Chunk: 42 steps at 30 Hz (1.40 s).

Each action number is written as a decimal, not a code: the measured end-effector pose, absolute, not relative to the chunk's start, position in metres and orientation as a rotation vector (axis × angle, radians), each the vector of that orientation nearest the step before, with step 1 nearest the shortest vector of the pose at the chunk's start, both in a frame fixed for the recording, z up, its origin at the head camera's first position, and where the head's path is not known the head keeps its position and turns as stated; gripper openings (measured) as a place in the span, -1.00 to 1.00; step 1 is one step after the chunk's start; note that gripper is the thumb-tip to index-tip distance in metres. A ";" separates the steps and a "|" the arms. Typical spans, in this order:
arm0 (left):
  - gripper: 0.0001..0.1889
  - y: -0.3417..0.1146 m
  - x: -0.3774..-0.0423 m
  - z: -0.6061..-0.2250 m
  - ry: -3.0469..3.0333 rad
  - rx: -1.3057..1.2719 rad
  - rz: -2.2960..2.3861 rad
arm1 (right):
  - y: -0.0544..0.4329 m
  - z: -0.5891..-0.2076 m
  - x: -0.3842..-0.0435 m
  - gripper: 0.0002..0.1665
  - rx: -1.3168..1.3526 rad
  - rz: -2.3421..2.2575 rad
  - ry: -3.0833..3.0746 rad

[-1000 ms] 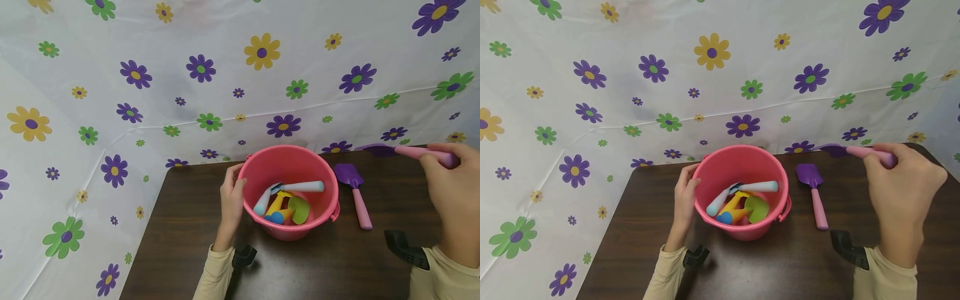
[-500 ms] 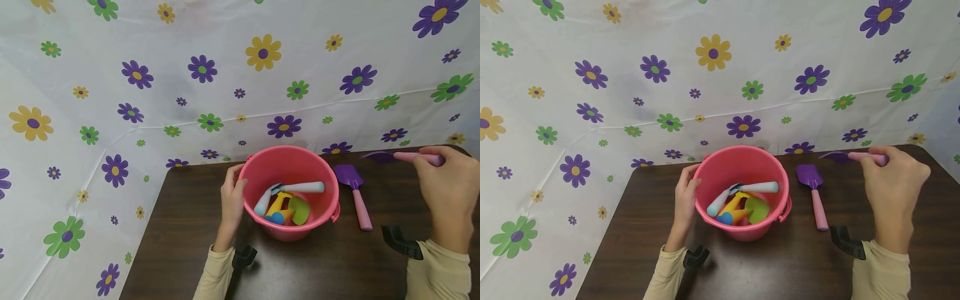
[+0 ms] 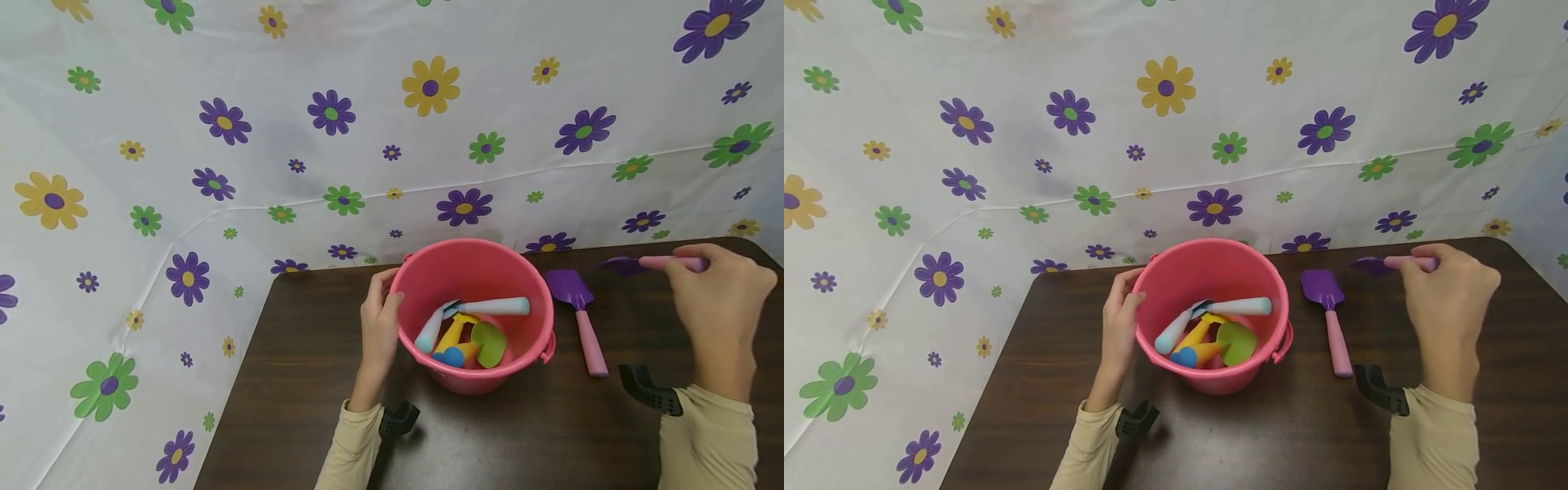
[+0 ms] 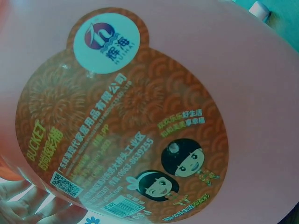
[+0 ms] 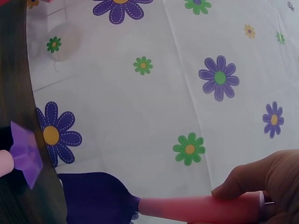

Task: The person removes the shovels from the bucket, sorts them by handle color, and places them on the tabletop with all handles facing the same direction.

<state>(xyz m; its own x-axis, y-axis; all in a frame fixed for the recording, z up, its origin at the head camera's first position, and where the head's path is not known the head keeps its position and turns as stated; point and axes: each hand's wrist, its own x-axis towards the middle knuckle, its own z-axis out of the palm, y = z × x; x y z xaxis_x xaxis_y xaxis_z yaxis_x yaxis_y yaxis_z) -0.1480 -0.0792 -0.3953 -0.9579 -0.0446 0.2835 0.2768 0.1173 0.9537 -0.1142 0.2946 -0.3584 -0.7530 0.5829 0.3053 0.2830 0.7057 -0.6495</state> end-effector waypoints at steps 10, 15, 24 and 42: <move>-0.59 -0.080 -0.148 -0.395 -2.142 -0.244 -1.931 | 0.299 -0.367 -0.119 -0.52 -0.704 0.801 -2.478; -0.60 -0.079 -0.148 -0.396 -2.144 -0.240 -1.932 | 0.301 -0.370 -0.121 -0.52 -0.694 0.821 -2.492; -0.59 -0.080 -0.148 -0.395 -2.148 -0.236 -1.931 | 0.302 -0.375 -0.124 -0.53 -0.698 0.823 -2.497; -0.60 -0.080 -0.148 -0.396 -2.152 -0.228 -1.920 | 0.317 -0.372 -0.118 -0.32 -0.683 0.775 -2.834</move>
